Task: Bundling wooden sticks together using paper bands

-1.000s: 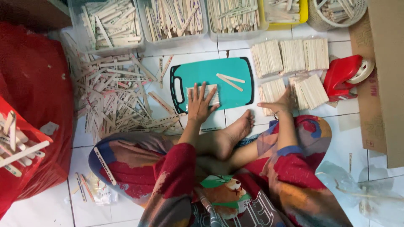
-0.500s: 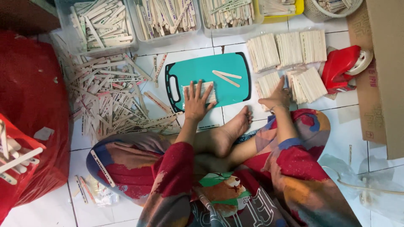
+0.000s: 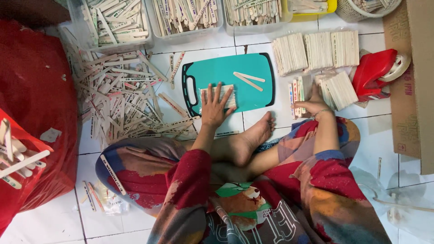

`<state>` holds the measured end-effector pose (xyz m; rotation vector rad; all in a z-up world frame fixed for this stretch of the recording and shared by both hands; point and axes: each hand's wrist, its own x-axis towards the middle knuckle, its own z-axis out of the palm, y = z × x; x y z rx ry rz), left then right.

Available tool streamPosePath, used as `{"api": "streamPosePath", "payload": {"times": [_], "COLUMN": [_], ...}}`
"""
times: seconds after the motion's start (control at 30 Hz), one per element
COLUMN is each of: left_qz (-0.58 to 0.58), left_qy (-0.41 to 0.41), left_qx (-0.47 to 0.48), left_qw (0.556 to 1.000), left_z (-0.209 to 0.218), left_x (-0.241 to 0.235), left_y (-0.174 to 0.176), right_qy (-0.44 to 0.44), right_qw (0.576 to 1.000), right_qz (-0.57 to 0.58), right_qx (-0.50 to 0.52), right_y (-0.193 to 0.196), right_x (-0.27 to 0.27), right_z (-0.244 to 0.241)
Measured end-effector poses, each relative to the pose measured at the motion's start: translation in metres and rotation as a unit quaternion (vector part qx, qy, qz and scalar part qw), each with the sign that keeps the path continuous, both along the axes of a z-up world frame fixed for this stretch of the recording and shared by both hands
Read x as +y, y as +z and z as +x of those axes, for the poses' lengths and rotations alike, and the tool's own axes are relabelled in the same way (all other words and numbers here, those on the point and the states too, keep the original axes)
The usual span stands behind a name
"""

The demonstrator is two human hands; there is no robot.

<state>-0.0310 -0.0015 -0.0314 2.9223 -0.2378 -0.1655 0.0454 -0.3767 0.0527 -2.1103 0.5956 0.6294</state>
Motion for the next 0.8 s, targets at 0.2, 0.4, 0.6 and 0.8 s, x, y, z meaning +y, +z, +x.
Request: {"api": "streamPosePath", "payload": {"times": [0.2,0.4,0.6,0.8], "left_qz": [-0.006,-0.002,0.053,0.045], "left_qy": [0.003,0.013,-0.020,-0.014], "left_qx": [-0.011,-0.104,-0.046,-0.070], "left_qw": [1.000,0.994,0.997,0.996], "left_z": [-0.001,-0.002,-0.003,-0.002], "left_x": [0.002,-0.001,0.003,0.003], "left_y": [-0.004,-0.022,-0.008,-0.006], "right_qy": [0.128,0.070,0.238,0.322], "right_qw": [0.955,0.940,0.756,0.738], "right_qz": [-0.261,-0.190,-0.274,-0.314], "right_qx": [0.062,-0.274,-0.545,-0.503], "right_y": [0.030,0.012,-0.055,-0.083], "right_x": [0.029,0.010,-0.030,-0.032], "right_z": [-0.002,0.068,0.225,0.300]}}
